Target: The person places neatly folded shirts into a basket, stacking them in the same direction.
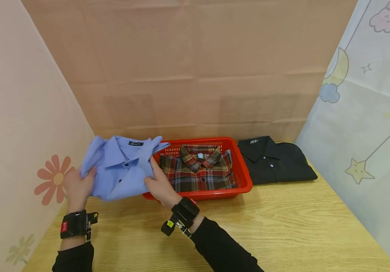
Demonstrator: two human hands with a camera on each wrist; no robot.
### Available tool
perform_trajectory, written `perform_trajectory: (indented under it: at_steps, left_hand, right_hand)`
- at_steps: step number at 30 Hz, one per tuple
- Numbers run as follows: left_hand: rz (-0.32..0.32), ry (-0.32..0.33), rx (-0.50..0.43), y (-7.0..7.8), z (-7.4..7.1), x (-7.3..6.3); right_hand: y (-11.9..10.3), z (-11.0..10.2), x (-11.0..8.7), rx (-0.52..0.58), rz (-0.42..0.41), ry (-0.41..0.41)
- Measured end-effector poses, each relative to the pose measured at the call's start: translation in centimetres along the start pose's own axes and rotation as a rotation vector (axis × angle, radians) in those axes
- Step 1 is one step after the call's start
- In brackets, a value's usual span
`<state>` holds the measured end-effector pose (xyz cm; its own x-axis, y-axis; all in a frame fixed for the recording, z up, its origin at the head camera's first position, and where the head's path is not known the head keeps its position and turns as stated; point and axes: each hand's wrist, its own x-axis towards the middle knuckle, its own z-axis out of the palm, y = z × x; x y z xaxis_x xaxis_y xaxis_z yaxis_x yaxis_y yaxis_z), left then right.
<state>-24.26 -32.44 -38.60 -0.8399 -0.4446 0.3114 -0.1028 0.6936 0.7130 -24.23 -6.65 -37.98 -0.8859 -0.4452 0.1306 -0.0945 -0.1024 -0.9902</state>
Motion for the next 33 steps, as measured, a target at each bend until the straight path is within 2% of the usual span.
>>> perform_trajectory:
  at_steps: [4, 11, 18, 27, 33]
  left_hand:
    - [-0.005, -0.010, -0.054, 1.1, 0.6, -0.3]
    - [0.053, 0.070, -0.115, 2.7, 2.2, -1.0]
    - [0.094, 0.094, -0.189, 4.4, 3.6, -2.2]
    - [0.100, 0.071, -0.351, 6.9, 6.1, -3.8]
    - [0.131, 0.011, -0.378, 8.3, 7.9, -4.8]
  right_hand:
    - [-0.1, -1.6, -0.6, 0.029, 0.000, 0.012]
    - [-0.4, -4.5, -1.9, 0.054, 0.009, 0.025]
    - [-0.5, -7.5, -3.2, 0.065, 0.008, 0.030]
    - [-1.6, -11.4, -4.6, 0.021, 0.026, 0.072]
    - [-1.5, -14.1, -5.7, -0.042, 0.054, 0.066]
